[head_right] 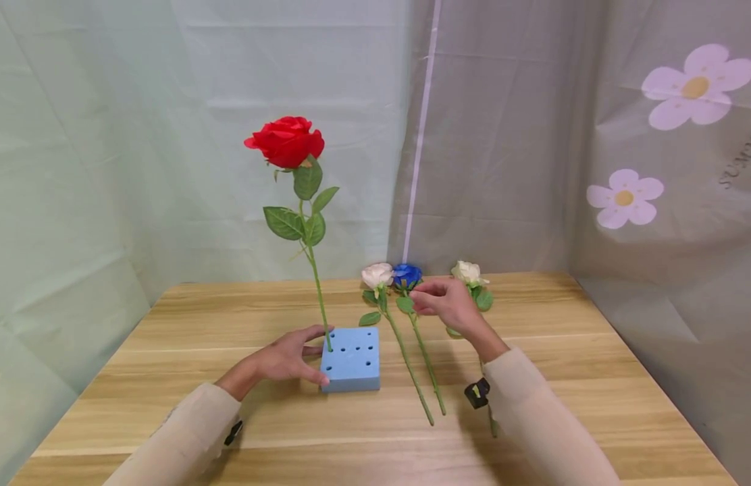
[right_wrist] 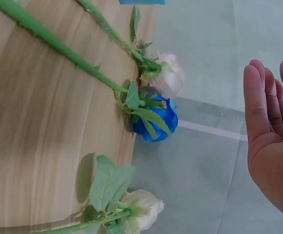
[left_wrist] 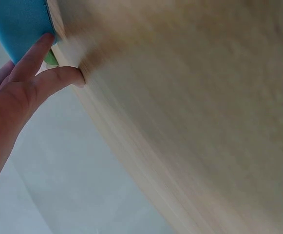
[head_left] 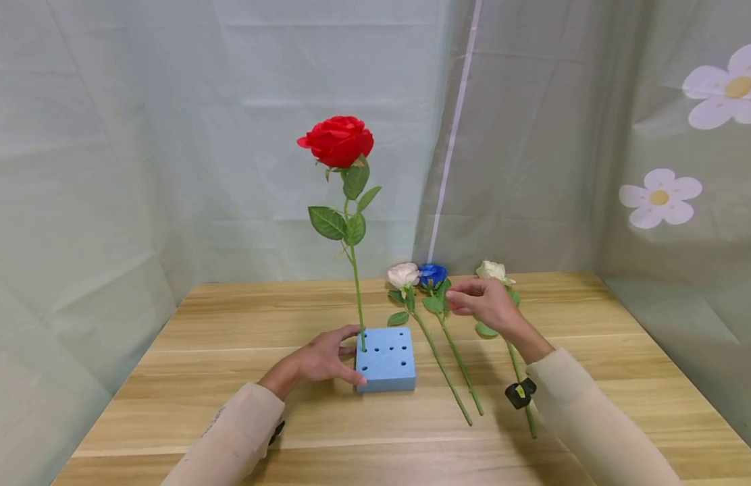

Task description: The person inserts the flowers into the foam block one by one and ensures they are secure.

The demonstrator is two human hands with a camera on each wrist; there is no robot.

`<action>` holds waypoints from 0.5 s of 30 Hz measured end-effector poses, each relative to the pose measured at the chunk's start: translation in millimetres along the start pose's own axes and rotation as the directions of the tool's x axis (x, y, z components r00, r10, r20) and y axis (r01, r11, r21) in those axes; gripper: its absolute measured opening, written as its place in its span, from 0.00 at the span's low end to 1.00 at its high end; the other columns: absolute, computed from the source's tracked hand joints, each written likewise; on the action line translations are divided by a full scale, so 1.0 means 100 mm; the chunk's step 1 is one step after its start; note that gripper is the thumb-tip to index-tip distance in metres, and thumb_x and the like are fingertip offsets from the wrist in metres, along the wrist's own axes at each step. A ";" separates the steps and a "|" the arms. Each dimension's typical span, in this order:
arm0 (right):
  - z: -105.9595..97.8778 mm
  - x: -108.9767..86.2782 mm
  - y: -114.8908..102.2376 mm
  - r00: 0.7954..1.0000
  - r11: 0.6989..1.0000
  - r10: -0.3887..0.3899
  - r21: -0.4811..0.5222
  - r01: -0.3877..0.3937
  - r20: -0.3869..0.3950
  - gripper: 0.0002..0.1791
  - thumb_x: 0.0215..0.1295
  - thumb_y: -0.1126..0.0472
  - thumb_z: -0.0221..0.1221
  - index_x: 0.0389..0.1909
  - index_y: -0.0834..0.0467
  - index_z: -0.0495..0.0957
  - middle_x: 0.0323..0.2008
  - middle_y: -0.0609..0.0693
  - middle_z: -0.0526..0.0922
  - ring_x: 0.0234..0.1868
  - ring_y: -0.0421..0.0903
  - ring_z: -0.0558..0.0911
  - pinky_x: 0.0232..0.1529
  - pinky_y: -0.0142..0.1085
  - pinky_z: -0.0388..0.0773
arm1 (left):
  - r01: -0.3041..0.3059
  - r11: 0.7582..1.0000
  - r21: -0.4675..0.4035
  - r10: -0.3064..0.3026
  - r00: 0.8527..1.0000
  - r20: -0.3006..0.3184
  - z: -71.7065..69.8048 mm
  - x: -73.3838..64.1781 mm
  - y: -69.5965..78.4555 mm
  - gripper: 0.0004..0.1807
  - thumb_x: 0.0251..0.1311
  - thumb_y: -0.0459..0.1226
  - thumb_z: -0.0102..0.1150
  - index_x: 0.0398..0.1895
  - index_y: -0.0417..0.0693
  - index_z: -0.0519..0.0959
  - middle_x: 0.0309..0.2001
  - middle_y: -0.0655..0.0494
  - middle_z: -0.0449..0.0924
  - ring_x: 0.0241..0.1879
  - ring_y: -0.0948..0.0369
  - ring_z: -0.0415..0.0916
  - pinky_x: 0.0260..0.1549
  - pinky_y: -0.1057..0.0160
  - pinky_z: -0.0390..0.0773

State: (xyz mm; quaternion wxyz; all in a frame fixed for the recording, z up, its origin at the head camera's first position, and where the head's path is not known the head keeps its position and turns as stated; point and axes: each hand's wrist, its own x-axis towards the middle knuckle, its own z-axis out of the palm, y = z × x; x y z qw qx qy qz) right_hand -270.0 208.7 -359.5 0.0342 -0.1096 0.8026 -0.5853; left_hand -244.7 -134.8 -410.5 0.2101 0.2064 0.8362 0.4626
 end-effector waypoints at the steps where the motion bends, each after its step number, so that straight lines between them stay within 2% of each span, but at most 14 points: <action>1: -0.01 -0.01 0.01 1.000 1.000 0.000 -0.002 0.000 -0.002 0.19 0.70 0.60 0.63 0.52 0.73 0.79 0.43 0.66 0.84 0.42 0.52 0.87 0.45 0.42 0.84 | 0.000 1.000 -0.002 0.000 1.000 0.001 0.00 0.00 0.00 0.57 0.46 0.38 0.80 0.76 0.34 0.54 0.73 0.37 0.59 0.66 0.41 0.68 0.64 0.45 0.67; 4: -0.05 -0.03 0.06 1.000 1.000 0.004 -0.001 -0.004 -0.005 0.20 0.70 0.61 0.62 0.54 0.73 0.78 0.46 0.67 0.84 0.41 0.50 0.87 0.45 0.40 0.83 | -0.003 1.000 -0.006 0.003 1.000 0.002 0.01 0.00 -0.01 0.56 0.47 0.38 0.80 0.76 0.35 0.54 0.73 0.38 0.59 0.66 0.41 0.67 0.63 0.45 0.68; 10: -0.13 -0.08 0.13 0.999 0.999 0.032 0.003 -0.032 -0.013 0.22 0.71 0.60 0.61 0.55 0.74 0.77 0.47 0.64 0.84 0.45 0.54 0.87 0.46 0.40 0.83 | -0.003 1.000 -0.016 0.003 1.000 0.003 0.01 0.00 -0.02 0.57 0.47 0.38 0.80 0.76 0.35 0.54 0.73 0.38 0.59 0.67 0.41 0.67 0.63 0.45 0.68; 15: -0.20 -0.11 0.18 0.998 0.998 0.053 -0.020 -0.054 -0.032 0.22 0.71 0.59 0.61 0.55 0.74 0.76 0.46 0.64 0.85 0.43 0.51 0.87 0.48 0.45 0.82 | -0.009 1.000 -0.017 0.009 1.000 -0.004 0.01 0.00 -0.01 0.57 0.46 0.37 0.80 0.76 0.34 0.55 0.73 0.37 0.59 0.67 0.41 0.67 0.63 0.45 0.68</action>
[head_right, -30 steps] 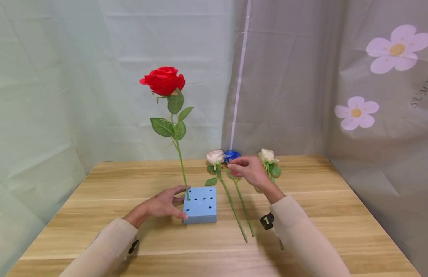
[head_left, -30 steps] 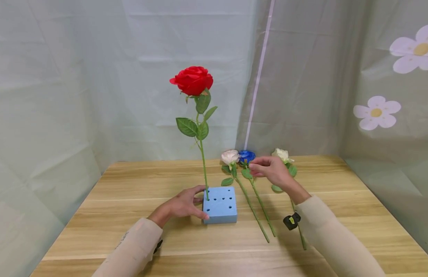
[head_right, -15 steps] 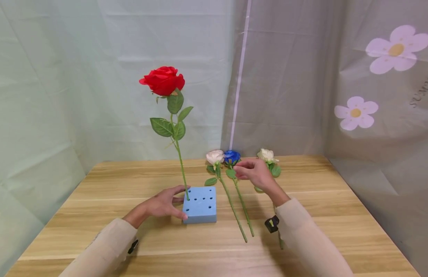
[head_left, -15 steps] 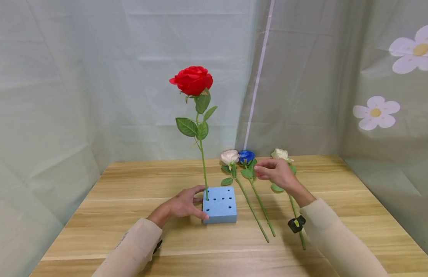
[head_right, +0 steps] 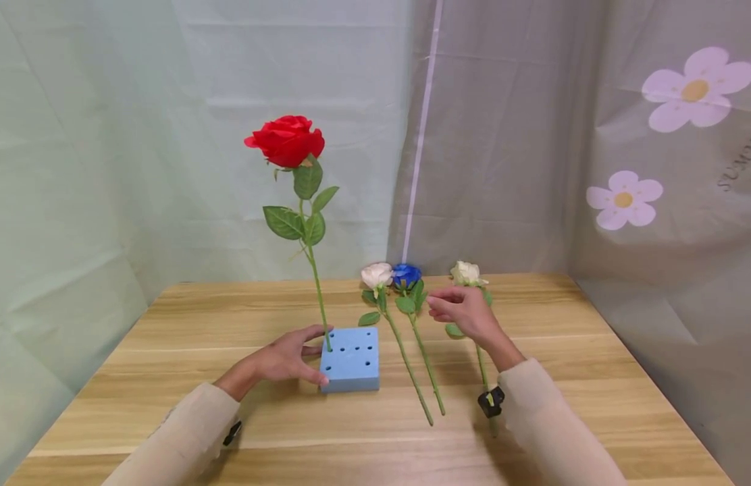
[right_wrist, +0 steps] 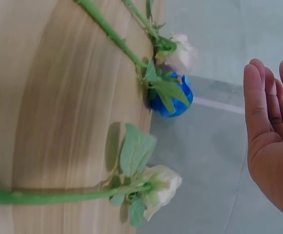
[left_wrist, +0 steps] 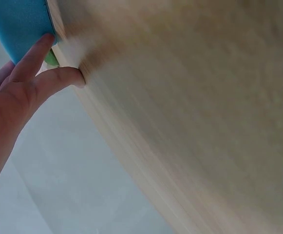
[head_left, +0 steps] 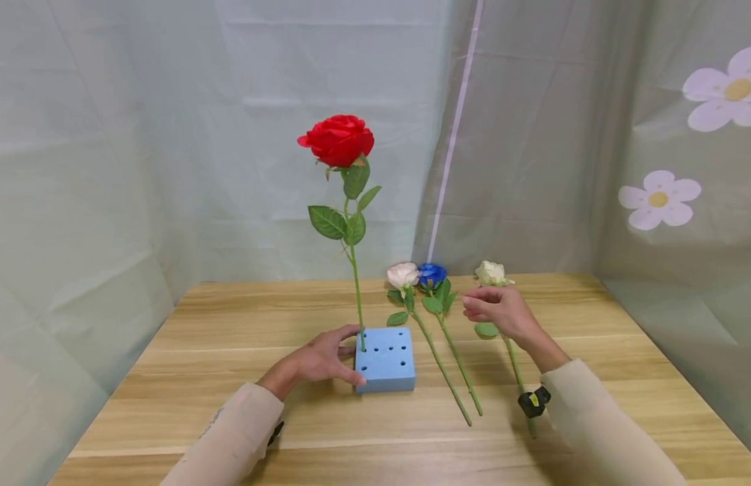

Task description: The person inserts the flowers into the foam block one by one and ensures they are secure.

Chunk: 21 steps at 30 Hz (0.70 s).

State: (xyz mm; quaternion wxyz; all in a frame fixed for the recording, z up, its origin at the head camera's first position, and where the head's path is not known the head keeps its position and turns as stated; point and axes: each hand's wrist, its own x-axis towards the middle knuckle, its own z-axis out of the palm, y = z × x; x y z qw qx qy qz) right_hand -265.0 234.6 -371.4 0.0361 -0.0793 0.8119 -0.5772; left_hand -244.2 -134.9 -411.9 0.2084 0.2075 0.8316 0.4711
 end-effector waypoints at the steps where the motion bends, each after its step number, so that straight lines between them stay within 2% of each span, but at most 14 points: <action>1: -0.01 -0.01 0.01 1.000 1.000 0.005 0.001 -0.005 -0.005 0.22 0.71 0.59 0.61 0.55 0.74 0.76 0.46 0.64 0.85 0.43 0.50 0.87 0.49 0.47 0.82 | 0.000 1.000 -0.001 0.000 1.000 0.000 0.00 0.00 0.00 0.57 0.46 0.37 0.80 0.76 0.34 0.55 0.73 0.37 0.59 0.67 0.41 0.67 0.63 0.45 0.68; 6: -0.08 -0.04 0.08 0.999 0.999 0.033 0.003 -0.032 -0.024 0.24 0.70 0.56 0.62 0.55 0.72 0.77 0.44 0.62 0.86 0.44 0.53 0.87 0.51 0.51 0.80 | 0.008 1.000 0.006 -0.008 1.000 -0.005 -0.01 -0.01 0.00 0.57 0.47 0.38 0.80 0.76 0.35 0.54 0.73 0.37 0.59 0.67 0.41 0.66 0.63 0.46 0.68; 12: -0.15 -0.09 0.16 0.999 0.999 0.036 -0.010 -0.036 -0.020 0.25 0.70 0.53 0.62 0.56 0.71 0.76 0.46 0.65 0.84 0.48 0.61 0.85 0.52 0.48 0.80 | 0.001 1.000 0.010 -0.001 1.000 -0.004 -0.01 -0.01 -0.01 0.57 0.46 0.38 0.80 0.76 0.35 0.55 0.73 0.37 0.58 0.67 0.41 0.67 0.63 0.45 0.68; 17: -0.20 -0.13 0.22 0.999 0.999 0.041 0.001 -0.041 -0.023 0.27 0.71 0.53 0.62 0.56 0.74 0.75 0.49 0.68 0.83 0.49 0.61 0.85 0.52 0.47 0.80 | 0.003 1.000 -0.004 -0.003 1.000 0.002 -0.01 0.01 -0.02 0.56 0.47 0.38 0.80 0.76 0.34 0.54 0.73 0.37 0.58 0.67 0.41 0.67 0.63 0.46 0.68; 21: -0.24 -0.15 0.27 0.998 0.999 0.050 0.008 -0.050 -0.024 0.27 0.71 0.54 0.62 0.56 0.75 0.75 0.45 0.64 0.85 0.48 0.60 0.85 0.50 0.44 0.82 | 0.002 1.000 0.002 -0.002 1.000 0.003 -0.01 0.01 -0.03 0.57 0.46 0.38 0.81 0.76 0.34 0.54 0.73 0.37 0.58 0.67 0.41 0.67 0.63 0.45 0.68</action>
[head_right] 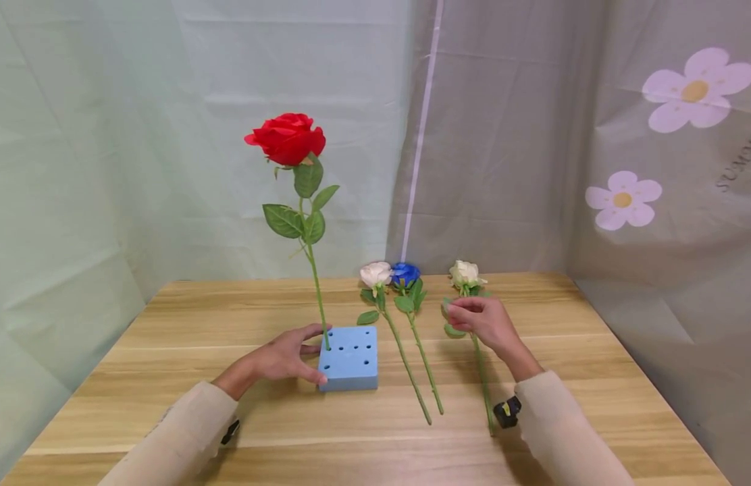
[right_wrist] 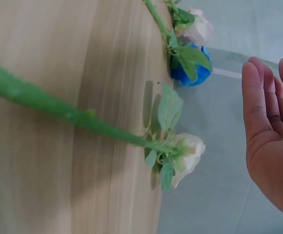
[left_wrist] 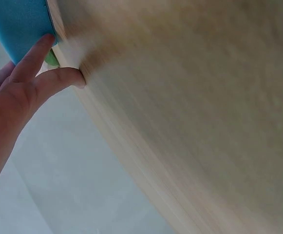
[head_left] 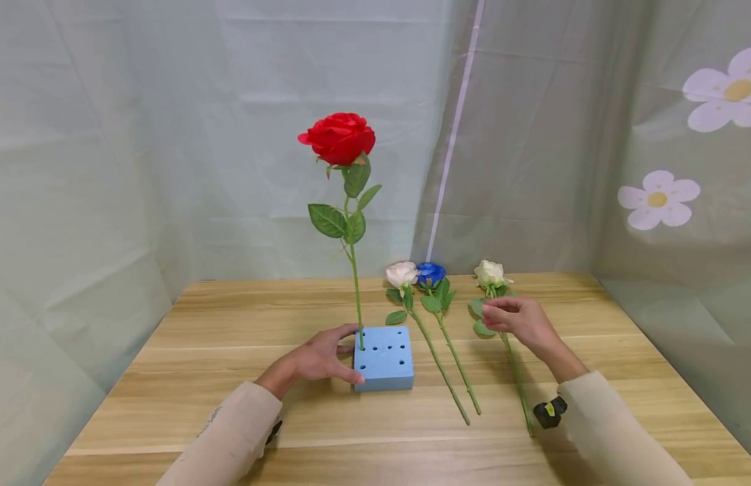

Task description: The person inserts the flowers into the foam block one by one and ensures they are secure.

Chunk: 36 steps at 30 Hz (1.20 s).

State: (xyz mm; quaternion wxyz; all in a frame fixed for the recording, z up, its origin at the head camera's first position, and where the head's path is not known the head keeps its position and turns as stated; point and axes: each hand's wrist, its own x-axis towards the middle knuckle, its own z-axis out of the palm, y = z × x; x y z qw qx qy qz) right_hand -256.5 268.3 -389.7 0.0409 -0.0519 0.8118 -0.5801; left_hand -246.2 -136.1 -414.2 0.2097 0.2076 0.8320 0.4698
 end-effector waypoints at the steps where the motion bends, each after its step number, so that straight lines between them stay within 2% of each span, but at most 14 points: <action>1: -0.01 0.00 0.01 1.000 1.000 0.002 0.003 -0.002 0.000 0.27 0.70 0.54 0.62 0.56 0.75 0.75 0.44 0.63 0.85 0.48 0.60 0.85 0.49 0.43 0.82 | 0.002 1.000 0.003 -0.002 1.000 -0.002 0.00 0.00 0.00 0.57 0.46 0.38 0.81 0.76 0.35 0.54 0.73 0.37 0.58 0.67 0.41 0.67 0.63 0.45 0.68; 4: -0.03 -0.01 0.04 1.000 1.000 0.003 0.005 -0.003 -0.002 0.27 0.71 0.54 0.62 0.56 0.75 0.75 0.41 0.59 0.86 0.47 0.59 0.86 0.47 0.40 0.83 | 0.003 1.000 0.010 -0.003 1.000 -0.005 -0.01 -0.01 0.01 0.57 0.46 0.38 0.81 0.76 0.35 0.55 0.73 0.37 0.58 0.67 0.41 0.67 0.63 0.45 0.68; 8: -0.05 -0.02 0.07 1.000 1.000 0.009 0.008 -0.009 -0.006 0.26 0.71 0.55 0.62 0.55 0.75 0.74 0.41 0.59 0.86 0.47 0.59 0.86 0.48 0.42 0.82 | 0.008 1.000 0.009 -0.008 1.000 -0.004 -0.01 -0.01 0.01 0.57 0.46 0.39 0.81 0.76 0.36 0.54 0.73 0.38 0.59 0.67 0.41 0.67 0.64 0.46 0.67; 12: -0.07 -0.02 0.11 1.000 1.000 0.005 0.003 -0.005 -0.005 0.25 0.71 0.56 0.61 0.54 0.75 0.75 0.43 0.63 0.85 0.47 0.60 0.85 0.48 0.43 0.83 | 0.014 1.000 0.008 -0.014 1.000 -0.003 -0.02 -0.01 0.01 0.58 0.46 0.40 0.81 0.76 0.36 0.54 0.74 0.38 0.58 0.67 0.42 0.66 0.64 0.46 0.67; 17: -0.13 -0.04 0.14 1.000 1.000 0.016 -0.014 -0.016 0.008 0.26 0.72 0.56 0.61 0.56 0.76 0.74 0.46 0.67 0.83 0.44 0.53 0.87 0.46 0.39 0.83 | 0.024 1.000 0.009 -0.024 1.000 -0.011 -0.01 -0.01 0.02 0.58 0.45 0.40 0.81 0.76 0.36 0.55 0.74 0.38 0.58 0.67 0.42 0.66 0.64 0.46 0.67; 20: -0.18 -0.06 0.16 0.999 0.999 0.029 -0.022 -0.029 0.013 0.26 0.72 0.57 0.61 0.56 0.77 0.73 0.48 0.68 0.83 0.43 0.49 0.87 0.46 0.39 0.83 | 0.025 1.000 0.015 -0.025 1.000 -0.014 -0.01 -0.02 0.01 0.58 0.45 0.41 0.81 0.76 0.36 0.55 0.74 0.38 0.58 0.67 0.42 0.67 0.64 0.46 0.67; 29: -0.28 -0.10 0.31 0.994 0.994 0.105 -0.043 -0.103 0.038 0.27 0.73 0.58 0.59 0.58 0.78 0.71 0.46 0.65 0.84 0.44 0.52 0.86 0.45 0.40 0.84 | -0.003 1.000 0.007 0.003 1.000 -0.002 0.00 -0.01 0.00 0.57 0.46 0.37 0.81 0.75 0.34 0.55 0.73 0.36 0.59 0.66 0.41 0.68 0.64 0.46 0.67; 36: -0.34 -0.13 0.40 0.990 0.991 0.133 -0.007 -0.133 0.037 0.28 0.73 0.60 0.59 0.60 0.81 0.68 0.46 0.66 0.85 0.41 0.49 0.87 0.44 0.39 0.84 | -0.003 1.000 0.007 0.003 1.000 -0.001 -0.01 0.00 0.00 0.57 0.46 0.38 0.81 0.75 0.34 0.55 0.73 0.37 0.59 0.66 0.41 0.68 0.63 0.46 0.68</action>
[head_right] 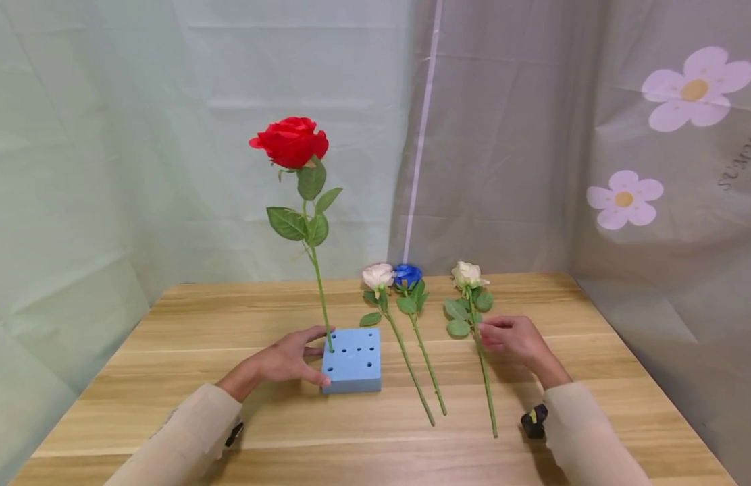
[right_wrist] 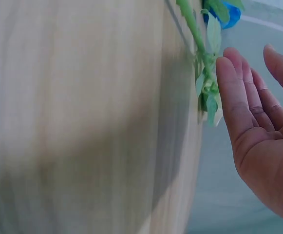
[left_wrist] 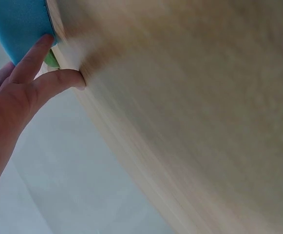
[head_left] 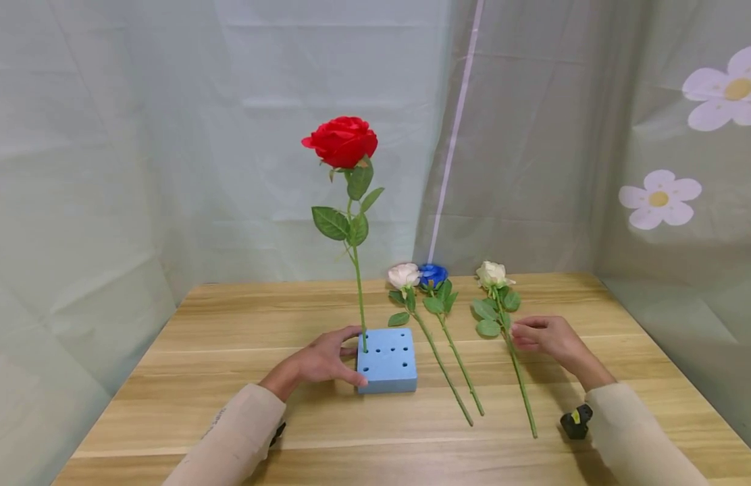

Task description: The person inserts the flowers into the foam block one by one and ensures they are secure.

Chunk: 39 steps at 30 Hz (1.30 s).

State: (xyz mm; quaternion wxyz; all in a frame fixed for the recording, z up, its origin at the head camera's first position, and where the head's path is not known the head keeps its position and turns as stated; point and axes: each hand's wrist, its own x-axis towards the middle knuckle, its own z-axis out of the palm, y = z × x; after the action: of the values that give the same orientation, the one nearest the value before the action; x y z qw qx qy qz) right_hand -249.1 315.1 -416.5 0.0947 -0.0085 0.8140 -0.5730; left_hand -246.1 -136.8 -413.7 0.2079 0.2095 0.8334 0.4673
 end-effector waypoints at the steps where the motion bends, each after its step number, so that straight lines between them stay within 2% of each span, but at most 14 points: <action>1: -0.01 0.00 0.01 1.000 1.000 0.002 0.005 -0.002 0.000 0.28 0.73 0.60 0.59 0.60 0.81 0.68 0.46 0.65 0.85 0.41 0.48 0.87 0.44 0.39 0.84 | -0.001 1.000 -0.004 0.001 1.000 0.000 0.00 0.00 0.00 0.57 0.46 0.38 0.81 0.75 0.34 0.55 0.73 0.37 0.59 0.66 0.41 0.68 0.63 0.46 0.68; 8: -0.04 0.00 0.05 1.000 0.999 0.013 -0.045 -0.013 0.002 0.26 0.73 0.60 0.58 0.57 0.81 0.70 0.42 0.63 0.86 0.39 0.46 0.87 0.41 0.37 0.84 | -0.002 1.000 -0.011 0.002 1.000 -0.004 0.00 0.00 -0.01 0.57 0.46 0.38 0.81 0.75 0.34 0.55 0.73 0.37 0.59 0.66 0.41 0.68 0.63 0.47 0.69; 18: -0.02 0.04 0.09 0.992 0.994 0.104 0.032 -0.107 0.067 0.26 0.72 0.65 0.58 0.58 0.84 0.66 0.37 0.55 0.86 0.37 0.44 0.86 0.42 0.38 0.84 | 0.014 1.000 0.009 -0.014 1.000 -0.010 0.01 -0.01 0.01 0.57 0.45 0.40 0.81 0.76 0.36 0.55 0.74 0.39 0.58 0.67 0.43 0.67 0.64 0.46 0.67; 26: -0.01 0.08 0.07 0.987 0.989 0.145 -0.005 -0.145 0.071 0.22 0.72 0.65 0.58 0.54 0.81 0.71 0.35 0.52 0.85 0.36 0.43 0.85 0.42 0.37 0.84 | 0.022 0.999 0.028 -0.021 1.000 -0.006 0.01 -0.01 0.03 0.57 0.46 0.41 0.81 0.76 0.37 0.55 0.74 0.39 0.58 0.67 0.42 0.67 0.64 0.46 0.67; 39: 0.04 0.16 0.04 0.982 0.982 0.178 -0.071 -0.173 0.062 0.18 0.68 0.66 0.62 0.49 0.78 0.76 0.29 0.49 0.83 0.30 0.41 0.82 0.35 0.35 0.83 | 0.013 1.000 0.020 -0.013 1.000 -0.005 0.01 -0.01 0.03 0.56 0.47 0.39 0.81 0.76 0.36 0.55 0.73 0.38 0.59 0.66 0.43 0.68 0.63 0.46 0.68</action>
State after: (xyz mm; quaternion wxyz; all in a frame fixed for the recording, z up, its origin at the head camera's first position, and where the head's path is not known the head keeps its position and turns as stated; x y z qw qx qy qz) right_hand -263.3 310.3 -423.7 0.1724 0.0406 0.8261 -0.5350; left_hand -244.2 -135.2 -411.7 0.2067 0.2049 0.8399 0.4582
